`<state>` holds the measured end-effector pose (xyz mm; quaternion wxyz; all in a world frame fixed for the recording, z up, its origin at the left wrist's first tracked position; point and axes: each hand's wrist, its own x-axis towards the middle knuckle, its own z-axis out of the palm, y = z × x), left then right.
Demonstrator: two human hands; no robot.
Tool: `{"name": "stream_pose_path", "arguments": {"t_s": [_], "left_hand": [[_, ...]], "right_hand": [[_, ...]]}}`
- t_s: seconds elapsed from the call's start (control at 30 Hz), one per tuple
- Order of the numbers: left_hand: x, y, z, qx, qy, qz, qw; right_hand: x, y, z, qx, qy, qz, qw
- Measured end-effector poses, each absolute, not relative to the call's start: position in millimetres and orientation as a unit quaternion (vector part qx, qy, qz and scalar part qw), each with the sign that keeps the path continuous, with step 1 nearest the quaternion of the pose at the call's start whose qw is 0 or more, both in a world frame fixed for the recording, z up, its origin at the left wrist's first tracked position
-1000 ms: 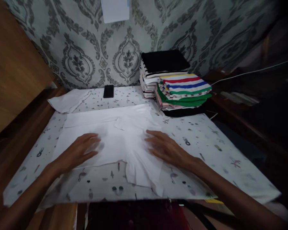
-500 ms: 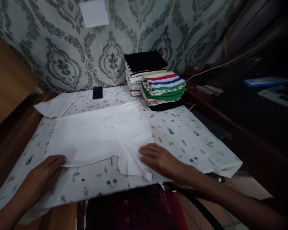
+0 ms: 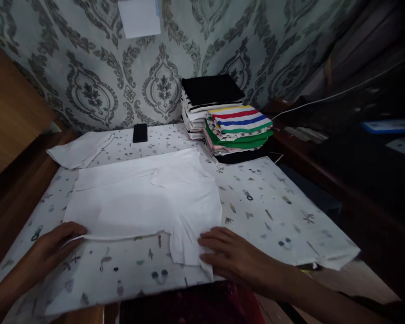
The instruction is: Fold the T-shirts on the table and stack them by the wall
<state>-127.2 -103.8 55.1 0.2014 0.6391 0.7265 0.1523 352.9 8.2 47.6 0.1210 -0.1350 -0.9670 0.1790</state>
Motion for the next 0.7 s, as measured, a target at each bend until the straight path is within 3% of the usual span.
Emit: {"name": "stream_pose_path", "arguments": {"t_s": [0.13,0.27,0.37,0.53,0.7], "left_hand": [[-133.2,-104.2,57.2,0.643,0.722,0.141,0.213],[-144.3,-96.0,70.8,0.607,0.729,0.129,0.288],[-154.9,-74.1,89.4,0.584,0.734,0.134,0.319],[-163.2,-19.6,99.3,0.478,0.802,0.222,0.281],[-158.2,-4.6,76.8,0.375,0.835,0.297,0.271]], "right_hand": [[342.6,9.0,39.9,-0.126,-0.952,0.212,0.181],[337.7,25.5,53.4,-0.157,-0.899,0.366,0.180],[324.3,64.1,65.7,-0.243,-0.824,0.480,0.179],[274.1,167.8,61.4,-0.473,-0.596,0.569,0.313],[252.2,217.3,44.4,-0.566,-0.510,0.575,0.298]]}}
